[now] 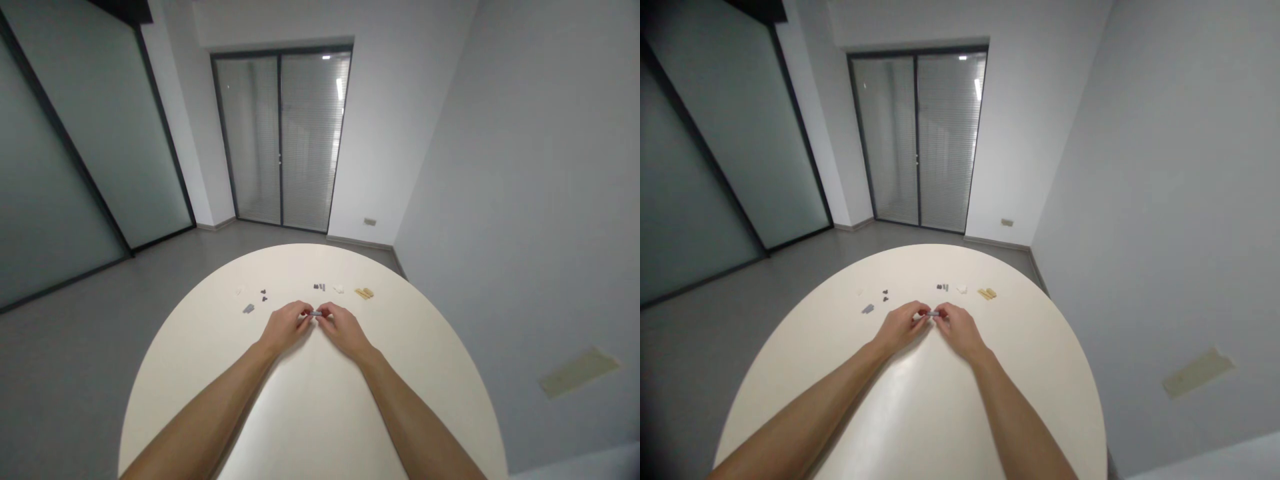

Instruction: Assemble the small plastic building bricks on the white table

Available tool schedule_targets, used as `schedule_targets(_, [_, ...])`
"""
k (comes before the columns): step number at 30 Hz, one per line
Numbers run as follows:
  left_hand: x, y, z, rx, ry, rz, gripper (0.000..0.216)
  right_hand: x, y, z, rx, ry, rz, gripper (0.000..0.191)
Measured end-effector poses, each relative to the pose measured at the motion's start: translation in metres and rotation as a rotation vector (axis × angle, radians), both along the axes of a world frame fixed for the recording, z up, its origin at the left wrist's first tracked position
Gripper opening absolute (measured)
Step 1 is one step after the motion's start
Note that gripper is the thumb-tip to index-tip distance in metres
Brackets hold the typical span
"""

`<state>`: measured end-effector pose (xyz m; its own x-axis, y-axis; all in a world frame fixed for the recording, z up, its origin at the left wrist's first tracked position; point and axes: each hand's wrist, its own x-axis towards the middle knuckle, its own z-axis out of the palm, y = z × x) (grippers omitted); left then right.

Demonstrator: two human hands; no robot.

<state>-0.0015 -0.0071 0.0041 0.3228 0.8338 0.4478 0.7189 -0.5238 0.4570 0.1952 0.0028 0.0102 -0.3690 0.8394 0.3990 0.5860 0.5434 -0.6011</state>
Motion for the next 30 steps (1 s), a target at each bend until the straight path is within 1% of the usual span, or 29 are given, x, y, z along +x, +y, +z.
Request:
schedule_targets(9, [-0.0013,0.0027,-0.0043,0.023,-0.004,0.001,0.014,0.0005,-0.0002,-0.0020,-0.002,0.011,-0.007,0.009])
schedule_targets(21, [-0.0015,0.0025,-0.0042,0.030,-0.017,-0.004,0.013,-0.0002,0.0000,-0.0022,0.002,0.012,0.010,0.016])
schedule_targets(30, [-0.0003,0.0027,-0.0045,0.030,-0.018,-0.004,0.011,0.0004,0.0024,-0.0045,0.020,-0.012,0.013,0.015])
